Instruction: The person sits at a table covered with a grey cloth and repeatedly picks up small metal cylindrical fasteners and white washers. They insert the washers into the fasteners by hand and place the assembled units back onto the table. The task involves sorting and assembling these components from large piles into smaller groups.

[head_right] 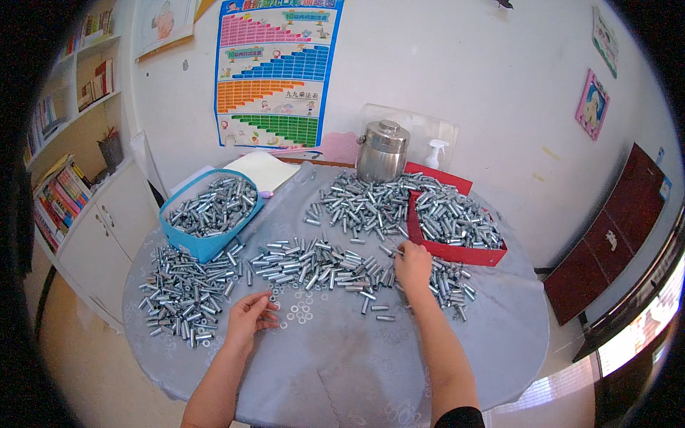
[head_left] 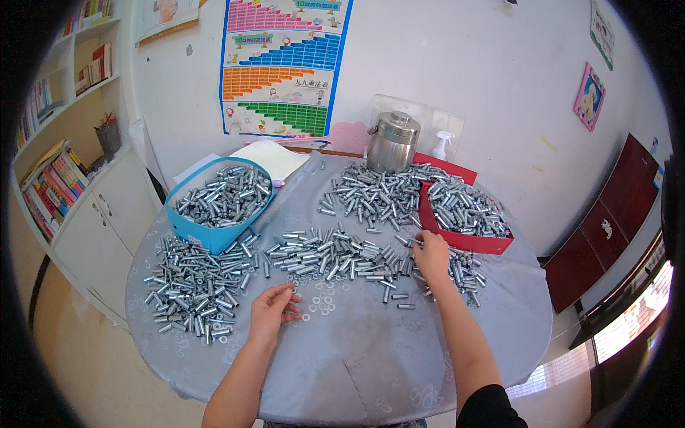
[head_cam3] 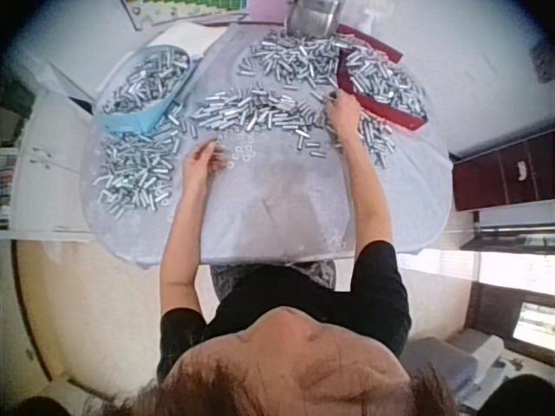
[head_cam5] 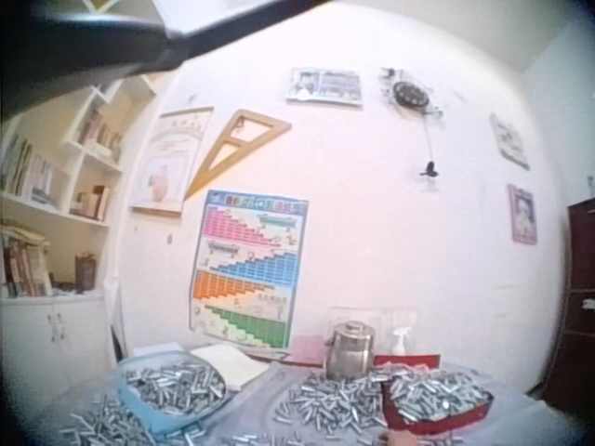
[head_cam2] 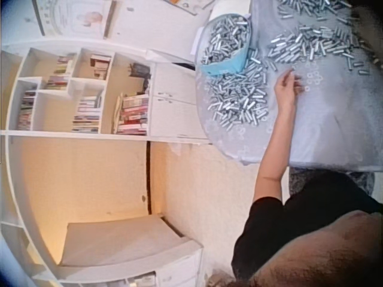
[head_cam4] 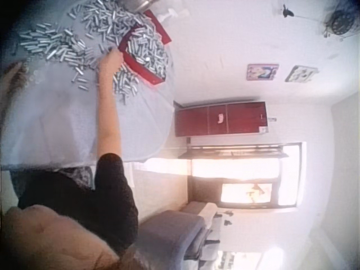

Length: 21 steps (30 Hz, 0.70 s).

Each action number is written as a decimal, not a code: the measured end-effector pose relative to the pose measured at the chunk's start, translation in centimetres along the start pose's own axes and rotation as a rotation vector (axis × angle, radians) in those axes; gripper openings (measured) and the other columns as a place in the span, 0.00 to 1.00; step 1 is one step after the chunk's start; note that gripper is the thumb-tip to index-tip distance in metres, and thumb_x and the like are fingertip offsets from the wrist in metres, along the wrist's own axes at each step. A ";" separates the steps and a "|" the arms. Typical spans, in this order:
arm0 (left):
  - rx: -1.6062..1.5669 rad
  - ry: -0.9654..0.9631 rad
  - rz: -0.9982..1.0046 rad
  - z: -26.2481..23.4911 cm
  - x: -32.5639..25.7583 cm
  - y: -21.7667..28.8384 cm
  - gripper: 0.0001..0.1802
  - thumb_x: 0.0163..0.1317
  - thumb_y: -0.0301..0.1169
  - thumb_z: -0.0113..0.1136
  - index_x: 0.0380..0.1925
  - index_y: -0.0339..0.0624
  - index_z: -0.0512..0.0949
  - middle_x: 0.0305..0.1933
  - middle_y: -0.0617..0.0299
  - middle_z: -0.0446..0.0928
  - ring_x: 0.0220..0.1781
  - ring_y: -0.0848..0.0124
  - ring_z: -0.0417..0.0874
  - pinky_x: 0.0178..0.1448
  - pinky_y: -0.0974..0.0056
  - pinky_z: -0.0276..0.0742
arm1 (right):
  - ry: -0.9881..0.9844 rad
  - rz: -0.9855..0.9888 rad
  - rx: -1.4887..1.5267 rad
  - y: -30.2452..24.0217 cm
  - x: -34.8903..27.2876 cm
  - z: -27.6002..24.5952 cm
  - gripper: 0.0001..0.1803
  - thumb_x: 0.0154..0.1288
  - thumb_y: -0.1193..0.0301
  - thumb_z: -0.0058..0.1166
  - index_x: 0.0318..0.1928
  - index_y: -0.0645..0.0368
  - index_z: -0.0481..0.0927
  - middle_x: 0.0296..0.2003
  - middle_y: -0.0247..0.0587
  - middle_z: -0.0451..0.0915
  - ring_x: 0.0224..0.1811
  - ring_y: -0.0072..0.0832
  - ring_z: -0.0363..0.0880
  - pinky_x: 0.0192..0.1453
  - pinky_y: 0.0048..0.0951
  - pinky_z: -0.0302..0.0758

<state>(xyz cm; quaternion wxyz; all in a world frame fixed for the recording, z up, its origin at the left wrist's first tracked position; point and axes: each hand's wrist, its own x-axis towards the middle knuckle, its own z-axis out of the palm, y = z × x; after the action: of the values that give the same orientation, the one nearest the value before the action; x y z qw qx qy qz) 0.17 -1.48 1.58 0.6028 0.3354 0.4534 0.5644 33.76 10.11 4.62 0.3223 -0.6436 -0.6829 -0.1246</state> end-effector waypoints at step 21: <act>-0.010 0.007 -0.021 0.1 -0.2 0.2 0.11 0.60 0.27 0.50 0.41 0.35 0.74 0.33 0.56 0.76 0.27 0.75 0.75 0.29 0.69 0.79 | -0.394 -0.416 0.199 -5.1 -2.8 0.0 0.11 0.46 0.73 0.54 0.34 0.58 0.78 0.33 0.44 0.76 0.39 0.41 0.73 0.44 0.38 0.70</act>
<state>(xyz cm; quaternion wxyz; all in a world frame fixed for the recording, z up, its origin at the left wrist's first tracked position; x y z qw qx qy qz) 0.18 -1.61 1.77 0.6086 0.3257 0.4563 0.5615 28.76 7.17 4.22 0.2125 -0.4669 -0.8584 0.0066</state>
